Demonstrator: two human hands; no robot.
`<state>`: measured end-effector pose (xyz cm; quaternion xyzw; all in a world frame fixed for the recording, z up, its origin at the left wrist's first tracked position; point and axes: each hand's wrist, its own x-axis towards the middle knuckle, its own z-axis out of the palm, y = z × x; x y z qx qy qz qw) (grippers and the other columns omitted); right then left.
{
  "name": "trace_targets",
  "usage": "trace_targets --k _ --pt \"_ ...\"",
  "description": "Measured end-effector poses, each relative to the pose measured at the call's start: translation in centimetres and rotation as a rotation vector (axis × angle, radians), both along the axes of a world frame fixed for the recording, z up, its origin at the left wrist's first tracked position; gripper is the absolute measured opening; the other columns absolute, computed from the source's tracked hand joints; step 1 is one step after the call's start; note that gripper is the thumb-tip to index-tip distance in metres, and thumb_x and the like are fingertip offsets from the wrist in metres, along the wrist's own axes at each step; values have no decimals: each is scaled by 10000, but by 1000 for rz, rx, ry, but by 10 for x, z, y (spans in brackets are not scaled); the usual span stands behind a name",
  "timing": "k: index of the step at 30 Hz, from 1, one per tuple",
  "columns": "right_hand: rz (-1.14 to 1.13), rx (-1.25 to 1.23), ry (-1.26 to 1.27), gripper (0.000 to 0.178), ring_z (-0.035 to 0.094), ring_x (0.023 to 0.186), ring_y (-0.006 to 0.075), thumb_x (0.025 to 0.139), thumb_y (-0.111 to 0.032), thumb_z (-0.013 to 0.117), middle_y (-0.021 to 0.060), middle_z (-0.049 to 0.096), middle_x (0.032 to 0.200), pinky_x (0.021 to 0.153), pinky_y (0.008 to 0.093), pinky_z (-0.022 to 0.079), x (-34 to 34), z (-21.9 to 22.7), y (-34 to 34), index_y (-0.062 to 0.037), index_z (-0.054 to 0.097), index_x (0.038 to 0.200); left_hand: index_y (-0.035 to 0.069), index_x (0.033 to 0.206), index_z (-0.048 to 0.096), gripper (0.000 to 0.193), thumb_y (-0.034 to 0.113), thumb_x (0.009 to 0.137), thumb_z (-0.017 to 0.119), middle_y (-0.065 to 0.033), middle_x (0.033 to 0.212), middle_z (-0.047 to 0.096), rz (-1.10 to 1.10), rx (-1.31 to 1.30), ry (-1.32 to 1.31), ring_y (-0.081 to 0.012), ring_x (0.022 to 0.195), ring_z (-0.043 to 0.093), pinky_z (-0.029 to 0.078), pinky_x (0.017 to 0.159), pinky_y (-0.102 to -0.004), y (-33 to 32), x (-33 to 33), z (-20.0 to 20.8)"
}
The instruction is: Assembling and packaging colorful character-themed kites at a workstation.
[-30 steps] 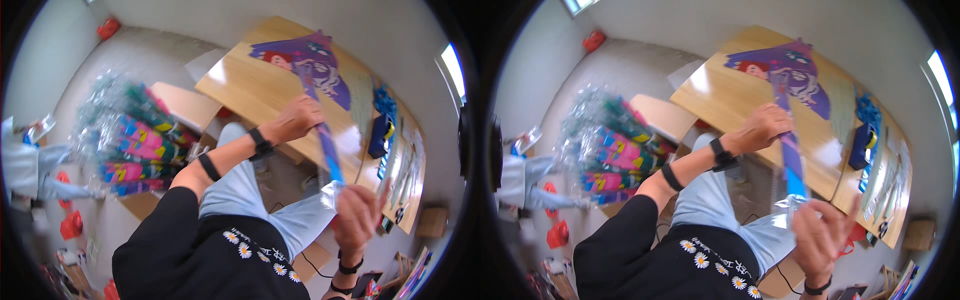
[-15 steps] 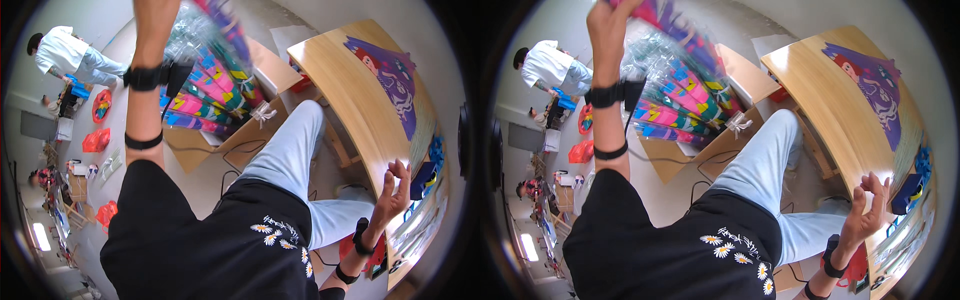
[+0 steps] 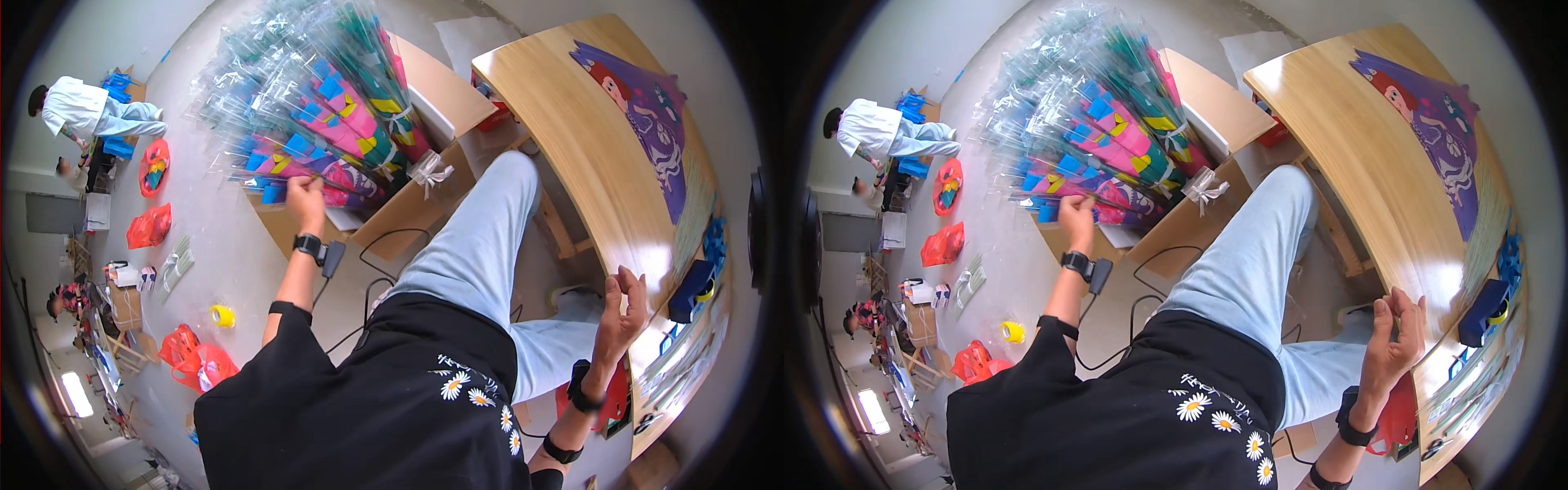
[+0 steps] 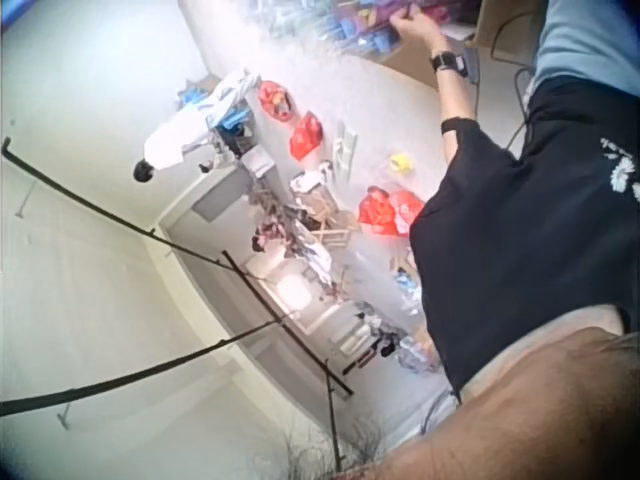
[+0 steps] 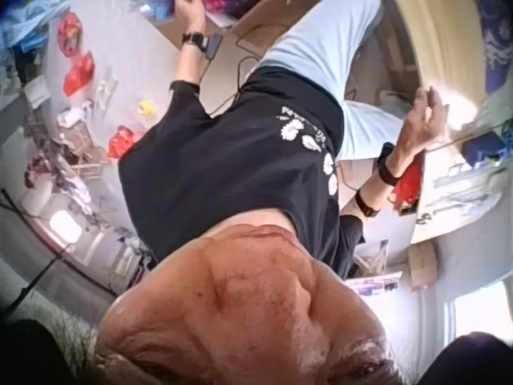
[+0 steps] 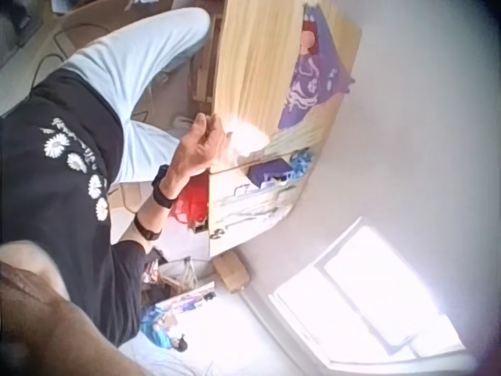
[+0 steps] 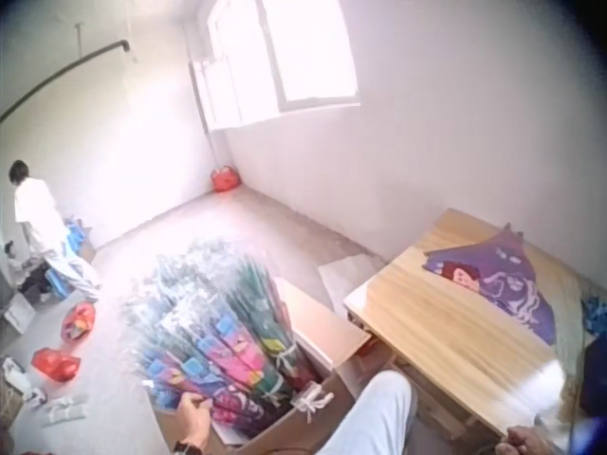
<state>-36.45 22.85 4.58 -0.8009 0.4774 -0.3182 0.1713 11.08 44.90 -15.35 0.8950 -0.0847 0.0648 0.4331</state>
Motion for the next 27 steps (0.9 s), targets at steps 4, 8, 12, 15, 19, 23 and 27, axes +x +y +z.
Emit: trace_targets --k 4,8,12,15,19,23,27 --pt "9 121 -37 177 628 758 183 869 -58 672 84 669 805 1145 486 336 17 -14 -1 31 687 1021 29 866 695 273 289 808 756 -107 758 689 -414 177 173 -211 686 667 511 672 -342 -55 -35 -32" --pt "101 137 39 152 634 797 227 858 -40 668 104 673 820 1131 497 347 41 -17 -2 22 687 996 -92 981 695 690 581 891 571 -285 996 689 -563 489 603 -364 899 681 496 803 -409 -118 -42 -74" --pt "93 192 13 134 634 823 255 849 -31 667 105 681 843 1112 500 365 48 -25 -10 31 680 967 -58 929 686 535 474 882 652 -207 963 702 -406 212 837 -303 894 694 514 760 -419 -143 -27 -139" --pt "79 248 13 120 644 840 269 848 -33 664 112 690 856 1105 499 372 52 -32 -15 30 681 950 2 935 648 272 272 905 671 -150 929 700 -293 -189 954 -254 863 695 541 733 -398 -154 -26 -146" --pt "98 291 4 109 651 842 276 848 -40 662 120 694 858 1090 499 391 60 -47 -26 28 682 931 17 994 582 72 55 936 602 -112 928 681 -182 -671 1184 -215 844 681 567 756 -361 -161 -35 -108" --pt "224 382 -57 111 653 797 276 849 -51 660 130 694 851 1012 463 453 96 -61 -41 29 681 923 -9 992 582 60 11 955 539 -127 971 655 -224 -839 1284 -236 885 668 573 774 -384 -131 -27 -109" --pt "301 507 -110 143 657 735 254 836 -67 678 158 696 846 729 332 515 132 -82 -47 37 686 935 -12 978 590 77 -13 949 519 -130 973 658 -172 -849 1366 -225 885 666 564 778 -356 -125 -35 -84"
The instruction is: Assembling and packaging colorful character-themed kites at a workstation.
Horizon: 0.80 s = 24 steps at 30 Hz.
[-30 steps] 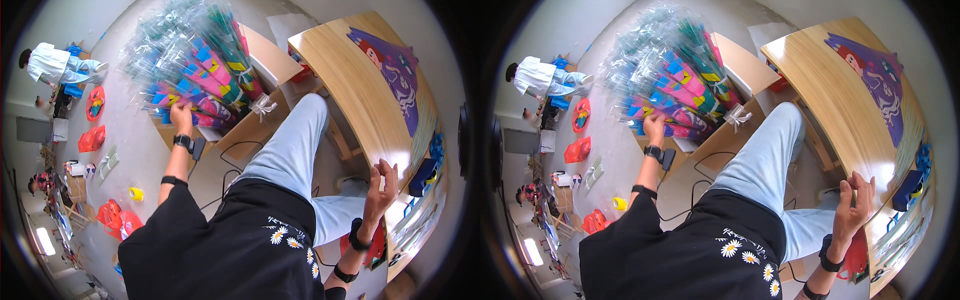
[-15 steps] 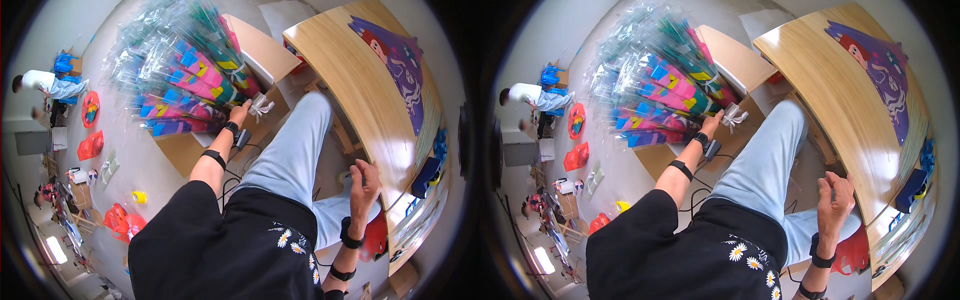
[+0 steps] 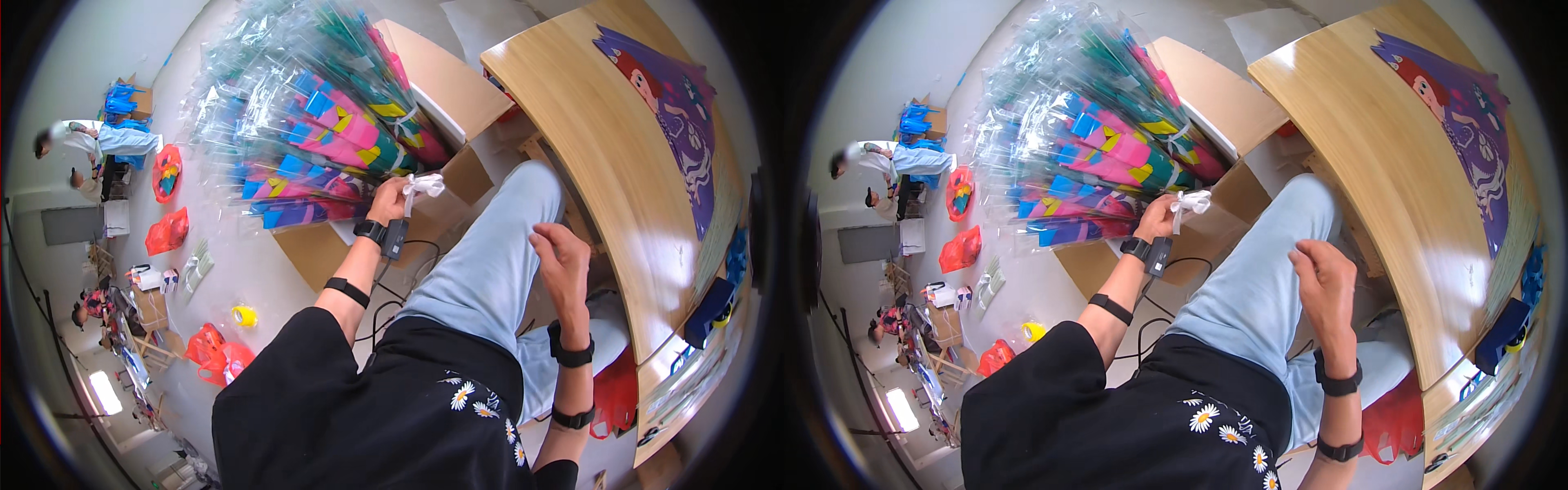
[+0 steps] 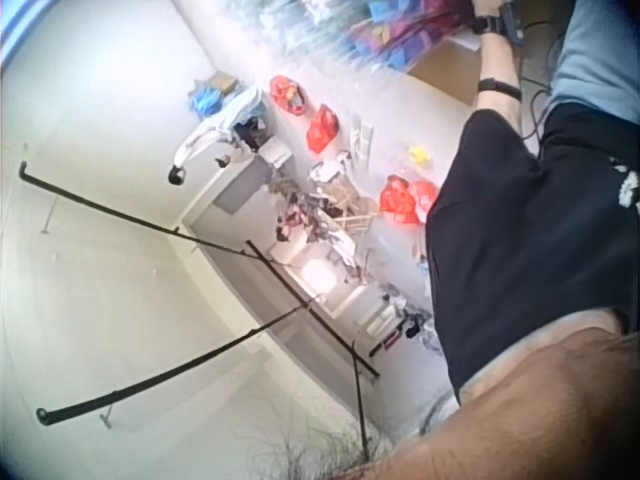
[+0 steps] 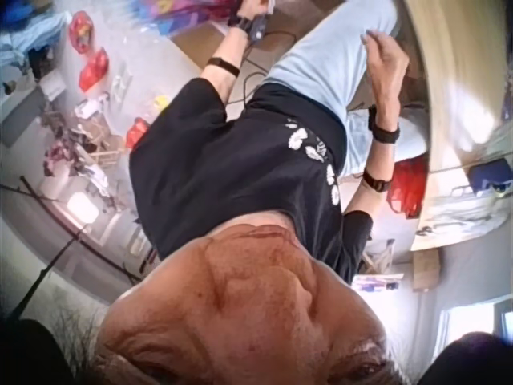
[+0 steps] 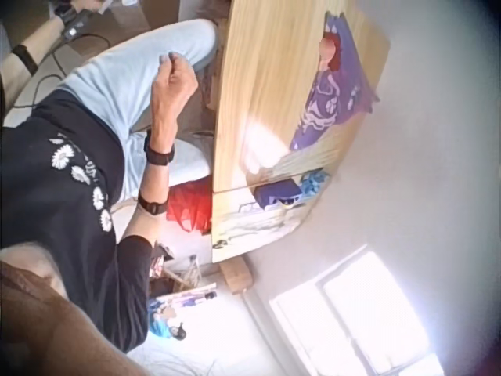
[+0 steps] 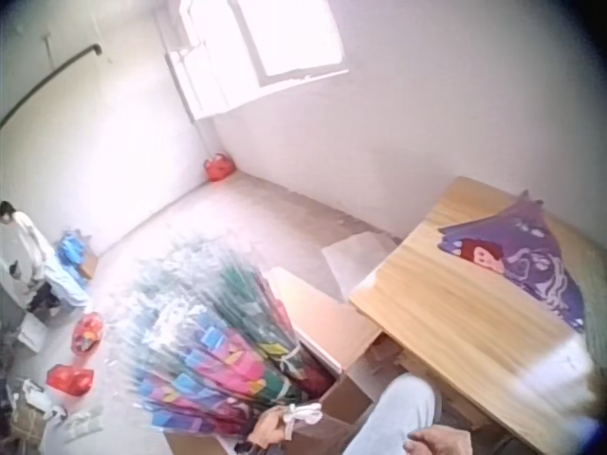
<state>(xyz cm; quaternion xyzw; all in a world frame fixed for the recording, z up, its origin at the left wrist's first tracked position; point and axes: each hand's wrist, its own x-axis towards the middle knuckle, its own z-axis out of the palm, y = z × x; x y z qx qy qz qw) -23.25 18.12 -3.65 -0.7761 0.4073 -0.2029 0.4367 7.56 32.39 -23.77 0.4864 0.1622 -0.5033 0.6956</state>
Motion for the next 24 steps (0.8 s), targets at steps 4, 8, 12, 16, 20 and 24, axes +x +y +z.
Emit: trace_targets --k 4,8,12,16,20,24 --pt "102 82 -47 204 659 736 255 825 -103 702 171 699 861 703 334 513 32 -8 -2 44 689 965 25 949 593 51 -10 921 568 -88 923 664 -93 -292 -101 -188 845 652 543 828 -326 21 1 28" --pt "195 28 -142 296 657 788 265 820 -165 726 160 682 860 729 349 509 71 -21 1 61 671 1003 57 917 610 30 29 919 620 -51 899 672 -218 -400 -203 -141 854 648 531 816 -300 5 -21 119" --pt "291 417 -184 224 606 741 179 835 -116 698 92 658 829 674 305 479 104 -40 8 58 662 971 65 926 614 30 63 925 644 -57 956 688 -254 -474 -259 -143 891 648 521 864 -314 -2 -41 137" --pt "252 762 -320 94 535 692 65 835 15 631 -19 627 755 618 240 436 108 -40 12 19 667 921 25 1079 629 263 264 969 630 -110 1106 677 -290 -423 -159 -198 1056 626 487 961 -371 7 -47 134" --pt "454 772 -221 121 572 707 84 817 -3 635 30 652 756 651 244 463 90 -37 13 17 679 928 0 1261 570 433 326 978 605 -134 1136 671 -212 -477 165 -287 1096 623 484 988 -423 -3 -51 138" --pt "463 575 -33 166 637 759 154 812 -20 641 89 688 822 701 295 500 71 -38 15 23 671 970 18 1162 618 246 116 938 647 -125 1062 691 -23 -421 -64 -243 991 666 557 874 -370 -8 -10 107"
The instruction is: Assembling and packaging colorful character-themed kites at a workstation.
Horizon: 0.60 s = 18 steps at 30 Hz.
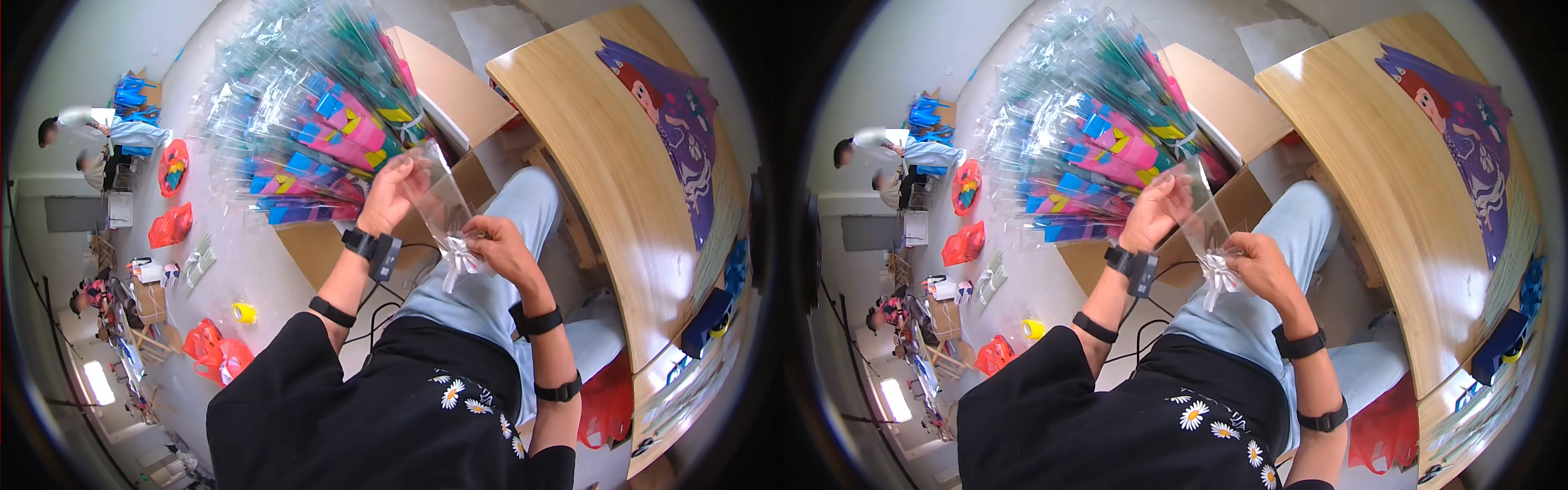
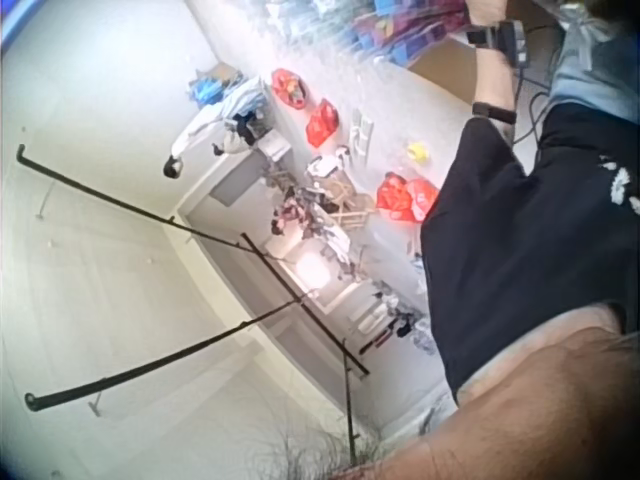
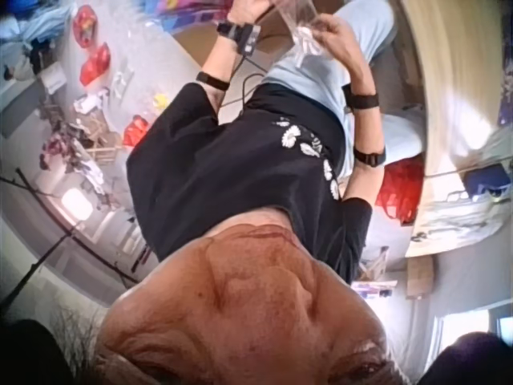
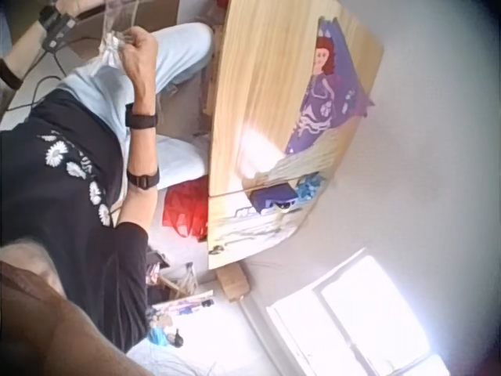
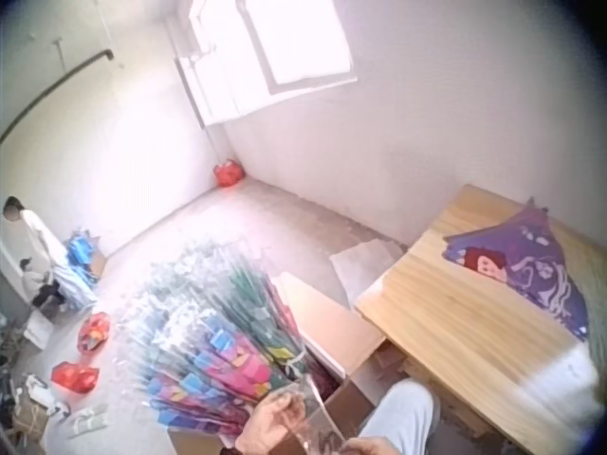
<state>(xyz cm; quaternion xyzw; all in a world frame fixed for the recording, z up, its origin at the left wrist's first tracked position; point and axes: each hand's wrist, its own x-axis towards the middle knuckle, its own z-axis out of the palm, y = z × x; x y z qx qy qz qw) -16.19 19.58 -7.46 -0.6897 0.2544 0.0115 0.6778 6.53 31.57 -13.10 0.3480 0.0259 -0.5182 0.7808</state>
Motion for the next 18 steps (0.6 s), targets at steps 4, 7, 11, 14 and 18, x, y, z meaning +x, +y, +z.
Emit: trace_targets --k 4,7,11,14,18 --pt "-135 149 20 224 648 782 160 786 -25 672 92 687 826 718 307 506 -12 -4 0 15 665 1006 51 1038 651 156 -9 894 659 -103 958 712 -16 45 -14 -202 864 691 584 765 -335 -10 18 -3" --pt "-220 202 -140 276 631 757 144 754 -27 706 79 668 808 693 294 498 -16 -6 6 8 658 1024 54 1009 658 126 4 894 667 -92 920 712 2 78 -30 -200 842 690 584 764 -339 -17 22 -15" --pt "-243 52 -39 200 561 665 125 712 -28 720 65 632 724 602 297 447 -17 -21 2 25 644 889 58 1020 652 126 28 900 676 -101 961 703 -14 140 -85 -201 852 683 582 737 -333 -21 30 -27" --pt "-307 -4 -10 142 519 613 125 699 -28 713 67 609 665 557 308 416 -6 -26 -3 32 621 789 70 1085 627 231 231 932 690 -121 1036 683 14 148 -62 -230 926 667 568 792 -372 -28 27 -22" --pt "-353 -102 36 155 526 569 154 690 -66 731 90 592 609 538 326 421 21 -12 -5 26 606 698 73 1178 577 647 645 877 587 -124 1118 654 -191 195 111 -284 1019 628 500 943 -475 -7 -3 -9"
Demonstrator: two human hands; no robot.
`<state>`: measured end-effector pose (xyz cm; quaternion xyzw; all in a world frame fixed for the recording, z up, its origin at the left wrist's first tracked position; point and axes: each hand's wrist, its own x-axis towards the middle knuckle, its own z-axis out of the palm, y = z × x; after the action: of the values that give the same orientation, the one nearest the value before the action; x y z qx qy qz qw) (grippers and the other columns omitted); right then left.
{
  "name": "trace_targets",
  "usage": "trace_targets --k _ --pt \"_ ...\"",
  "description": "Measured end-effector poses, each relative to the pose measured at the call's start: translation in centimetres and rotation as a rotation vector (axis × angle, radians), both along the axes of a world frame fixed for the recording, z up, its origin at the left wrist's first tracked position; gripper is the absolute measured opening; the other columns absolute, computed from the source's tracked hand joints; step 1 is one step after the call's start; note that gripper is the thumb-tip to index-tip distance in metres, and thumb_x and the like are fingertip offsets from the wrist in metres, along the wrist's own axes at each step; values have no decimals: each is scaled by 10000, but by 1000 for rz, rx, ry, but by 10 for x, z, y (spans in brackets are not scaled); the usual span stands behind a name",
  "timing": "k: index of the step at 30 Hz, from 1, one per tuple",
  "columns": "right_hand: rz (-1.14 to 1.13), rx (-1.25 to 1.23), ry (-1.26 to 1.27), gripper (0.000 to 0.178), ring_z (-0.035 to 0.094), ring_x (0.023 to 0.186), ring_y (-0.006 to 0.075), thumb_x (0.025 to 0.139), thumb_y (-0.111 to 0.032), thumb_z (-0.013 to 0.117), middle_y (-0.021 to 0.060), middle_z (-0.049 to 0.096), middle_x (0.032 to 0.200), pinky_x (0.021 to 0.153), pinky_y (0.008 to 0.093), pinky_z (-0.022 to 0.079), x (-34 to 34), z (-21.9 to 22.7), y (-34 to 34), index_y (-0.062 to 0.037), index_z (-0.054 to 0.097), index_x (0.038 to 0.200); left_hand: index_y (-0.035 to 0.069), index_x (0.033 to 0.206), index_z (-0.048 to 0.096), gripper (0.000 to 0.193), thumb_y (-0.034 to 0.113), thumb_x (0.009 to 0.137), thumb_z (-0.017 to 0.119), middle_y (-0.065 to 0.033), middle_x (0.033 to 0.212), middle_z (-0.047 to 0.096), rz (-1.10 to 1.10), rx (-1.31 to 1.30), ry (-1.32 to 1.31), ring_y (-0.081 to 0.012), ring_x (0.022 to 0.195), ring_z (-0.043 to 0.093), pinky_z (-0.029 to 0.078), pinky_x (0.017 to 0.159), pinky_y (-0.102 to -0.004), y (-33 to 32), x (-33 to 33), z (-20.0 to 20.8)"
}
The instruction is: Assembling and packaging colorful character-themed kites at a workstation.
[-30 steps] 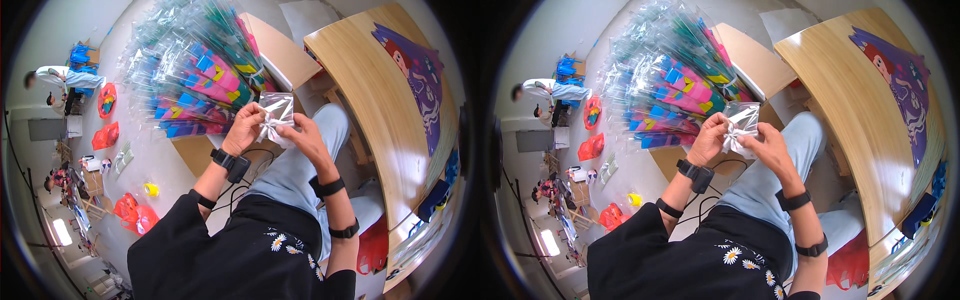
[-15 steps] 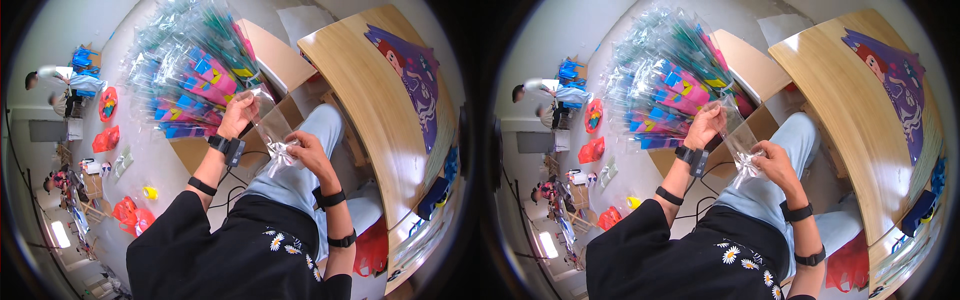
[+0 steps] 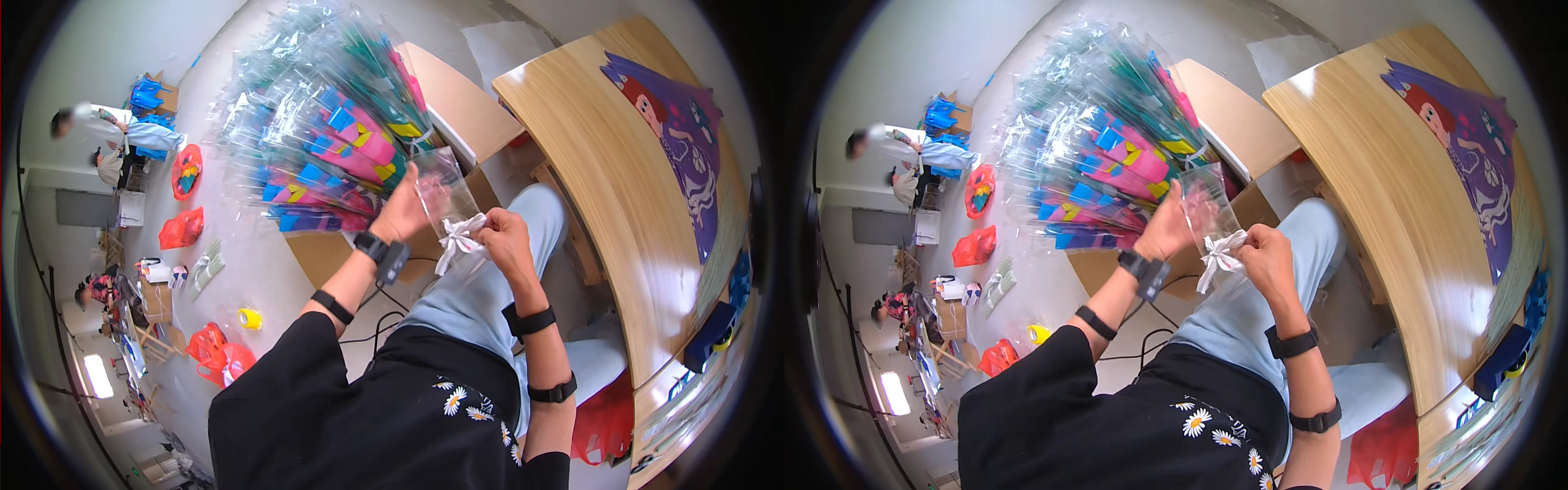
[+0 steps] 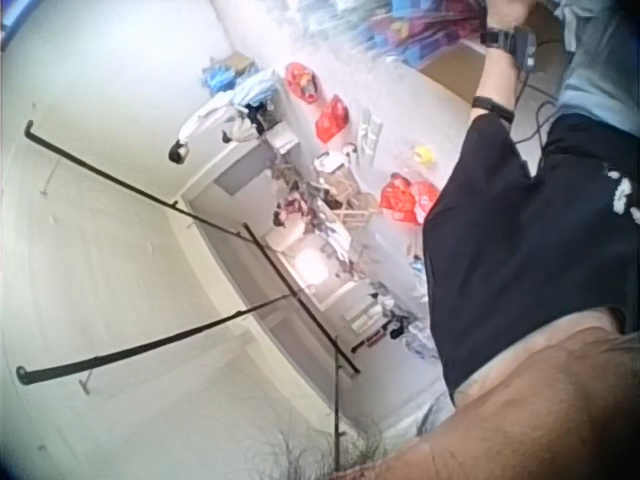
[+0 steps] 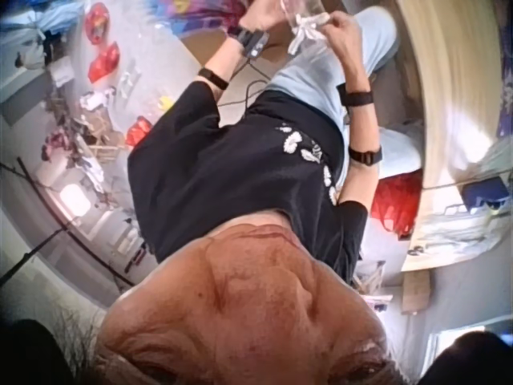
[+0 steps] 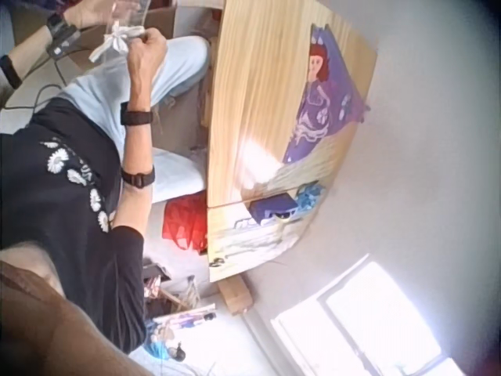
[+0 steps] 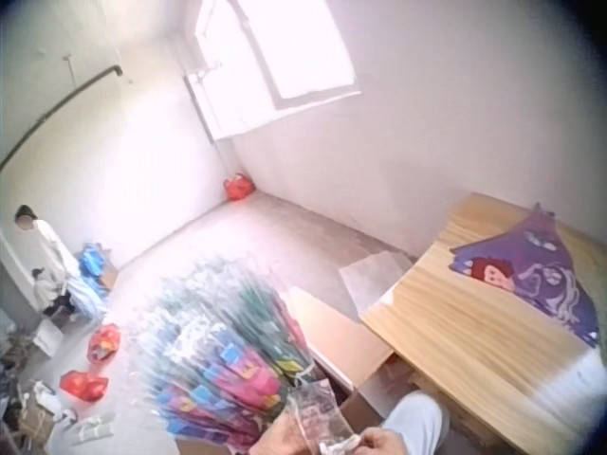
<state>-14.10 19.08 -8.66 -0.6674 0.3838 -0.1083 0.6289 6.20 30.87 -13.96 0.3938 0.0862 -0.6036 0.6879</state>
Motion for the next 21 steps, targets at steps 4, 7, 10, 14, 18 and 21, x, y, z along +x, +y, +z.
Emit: trace_targets --k 4,7,10,14,18,21 --pt "-76 -187 135 263 605 565 236 676 -203 782 152 631 625 548 368 455 16 -2 -1 14 634 682 116 1187 603 510 544 911 622 -26 1069 672 -139 -68 -2 -186 914 637 532 834 -368 17 -49 21" --pt "-33 -248 161 292 608 561 251 702 -245 769 164 636 637 548 377 458 31 -3 3 17 641 687 77 1202 621 303 192 928 680 -11 1056 673 -135 -47 -171 -135 928 644 535 849 -314 17 -56 16" --pt "-8 -73 -7 303 608 564 195 803 -255 721 126 640 642 534 349 458 32 -18 6 21 633 715 74 1157 630 220 102 939 644 -10 975 662 11 -90 -186 -137 888 639 539 833 -322 0 -46 19" --pt "156 258 -188 201 574 582 98 908 -193 649 33 634 659 552 240 449 14 -20 6 1 667 855 52 1123 626 186 57 937 627 -32 952 662 154 -45 -199 -158 900 647 541 857 -334 3 -22 9" --pt "138 227 -70 184 567 541 106 828 -111 687 51 629 629 496 261 448 0 -25 -8 31 648 718 38 1140 627 208 50 933 625 -61 1020 679 174 -38 -211 -181 952 658 547 875 -348 -7 -11 -13" --pt "121 143 73 171 545 519 89 784 -86 719 40 610 581 477 259 429 18 5 -10 25 644 677 34 1174 626 251 38 924 628 -84 1099 687 186 -50 -103 -201 995 666 553 884 -360 -4 -9 -24"
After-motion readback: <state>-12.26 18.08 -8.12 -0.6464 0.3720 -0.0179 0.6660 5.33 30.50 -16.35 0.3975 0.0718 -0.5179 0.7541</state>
